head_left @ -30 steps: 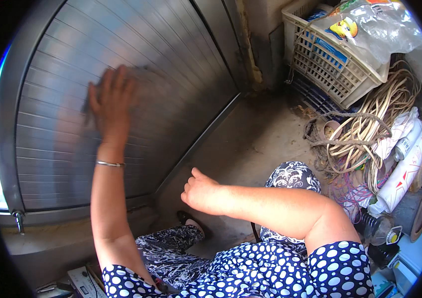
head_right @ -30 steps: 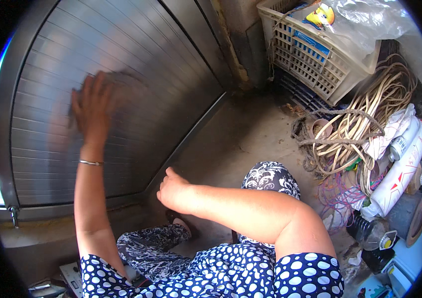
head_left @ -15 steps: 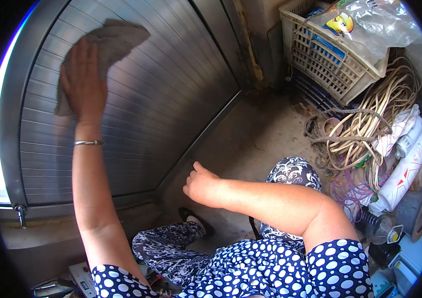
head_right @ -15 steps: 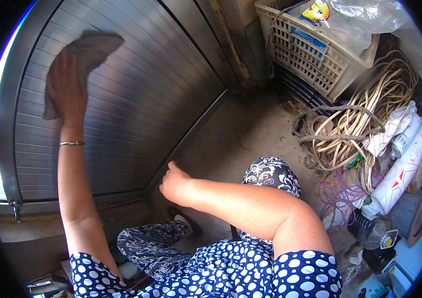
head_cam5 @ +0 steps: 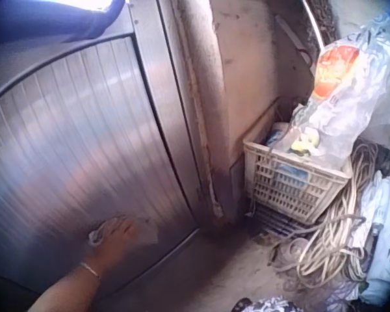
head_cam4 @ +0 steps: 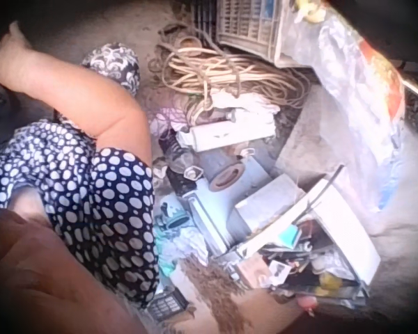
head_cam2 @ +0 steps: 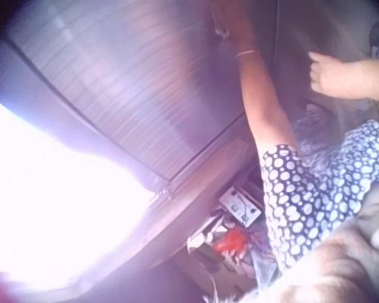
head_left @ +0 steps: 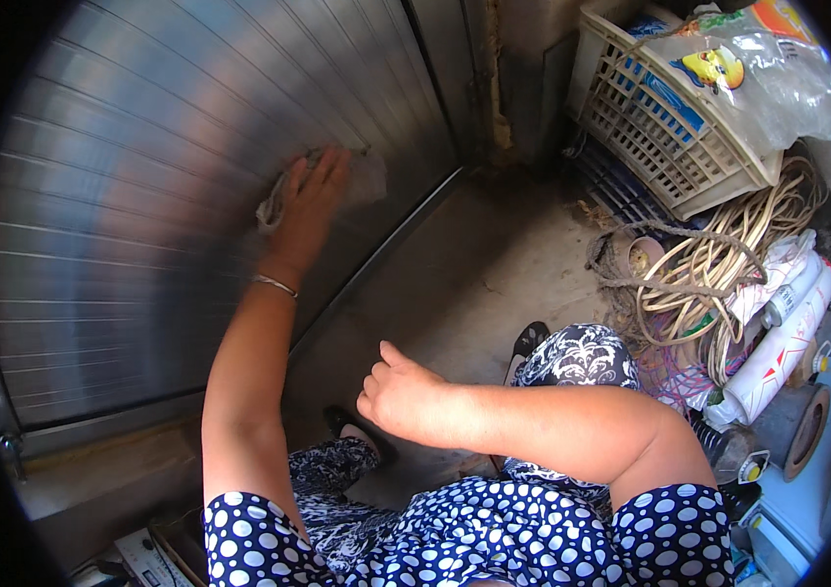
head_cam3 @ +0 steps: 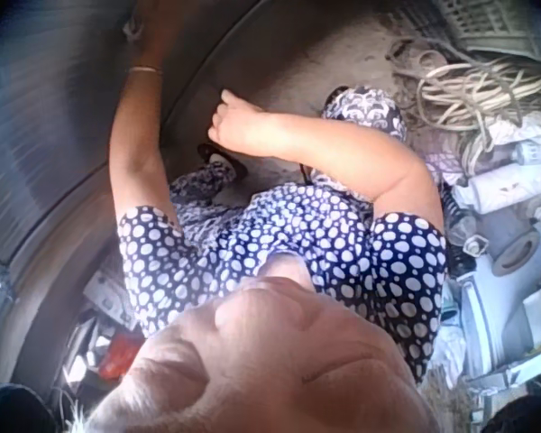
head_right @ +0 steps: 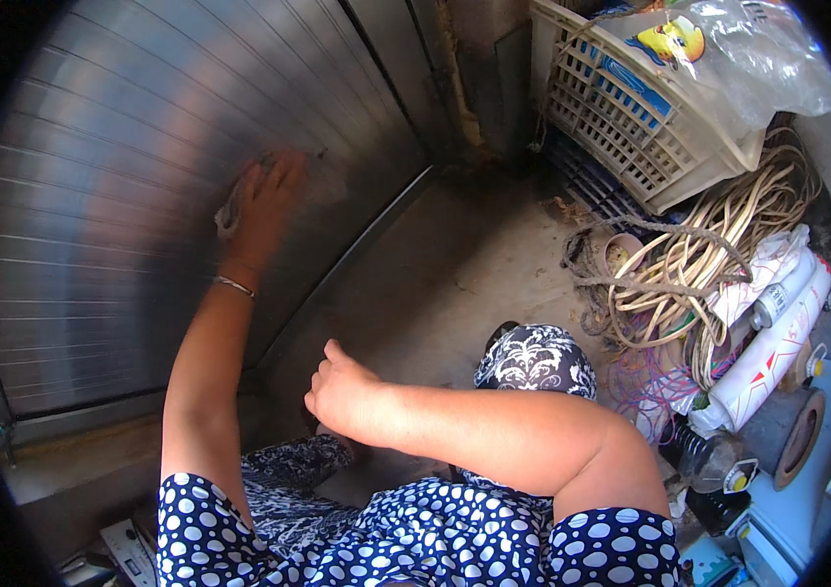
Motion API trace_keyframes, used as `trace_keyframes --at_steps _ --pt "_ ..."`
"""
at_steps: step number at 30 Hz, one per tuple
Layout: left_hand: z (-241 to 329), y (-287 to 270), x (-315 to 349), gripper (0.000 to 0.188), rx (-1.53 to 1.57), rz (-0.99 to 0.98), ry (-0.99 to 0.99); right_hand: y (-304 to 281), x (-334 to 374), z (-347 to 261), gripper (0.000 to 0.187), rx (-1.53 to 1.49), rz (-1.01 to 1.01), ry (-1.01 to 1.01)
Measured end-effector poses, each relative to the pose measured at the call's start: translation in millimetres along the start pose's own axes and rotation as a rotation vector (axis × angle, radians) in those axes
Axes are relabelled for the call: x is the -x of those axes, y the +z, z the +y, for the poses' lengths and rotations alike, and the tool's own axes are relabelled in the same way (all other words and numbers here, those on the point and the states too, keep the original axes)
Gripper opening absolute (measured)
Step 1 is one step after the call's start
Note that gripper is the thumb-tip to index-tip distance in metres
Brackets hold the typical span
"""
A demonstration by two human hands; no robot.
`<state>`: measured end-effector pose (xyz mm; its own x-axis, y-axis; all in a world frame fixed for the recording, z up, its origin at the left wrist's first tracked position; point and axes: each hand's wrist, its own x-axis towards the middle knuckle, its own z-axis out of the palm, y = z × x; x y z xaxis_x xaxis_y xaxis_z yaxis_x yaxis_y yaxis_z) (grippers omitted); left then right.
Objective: The person sits on the floor and wipes a metal rolling shutter door with a cloth. They systematically clean the surface from top to bottom, using both hands to hold and maneuver the rag across the metal panels.
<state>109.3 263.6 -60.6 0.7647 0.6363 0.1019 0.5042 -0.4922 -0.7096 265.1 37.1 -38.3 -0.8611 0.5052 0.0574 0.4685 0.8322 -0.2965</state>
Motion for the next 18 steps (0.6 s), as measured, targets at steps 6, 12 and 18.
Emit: trace_keyframes --at_steps 6,12,18 --pt "59 46 20 0.054 0.274 -0.051 0.04 0 2 2 0.023 0.028 -0.031 0.03" --pt "96 84 36 0.052 0.119 -0.176 0.153 -4 0 -3 0.027 -0.006 -0.065 0.0" --pt "61 54 37 0.047 0.218 -0.097 0.019 -1 -4 -3 0.025 -0.017 -0.076 -0.004"
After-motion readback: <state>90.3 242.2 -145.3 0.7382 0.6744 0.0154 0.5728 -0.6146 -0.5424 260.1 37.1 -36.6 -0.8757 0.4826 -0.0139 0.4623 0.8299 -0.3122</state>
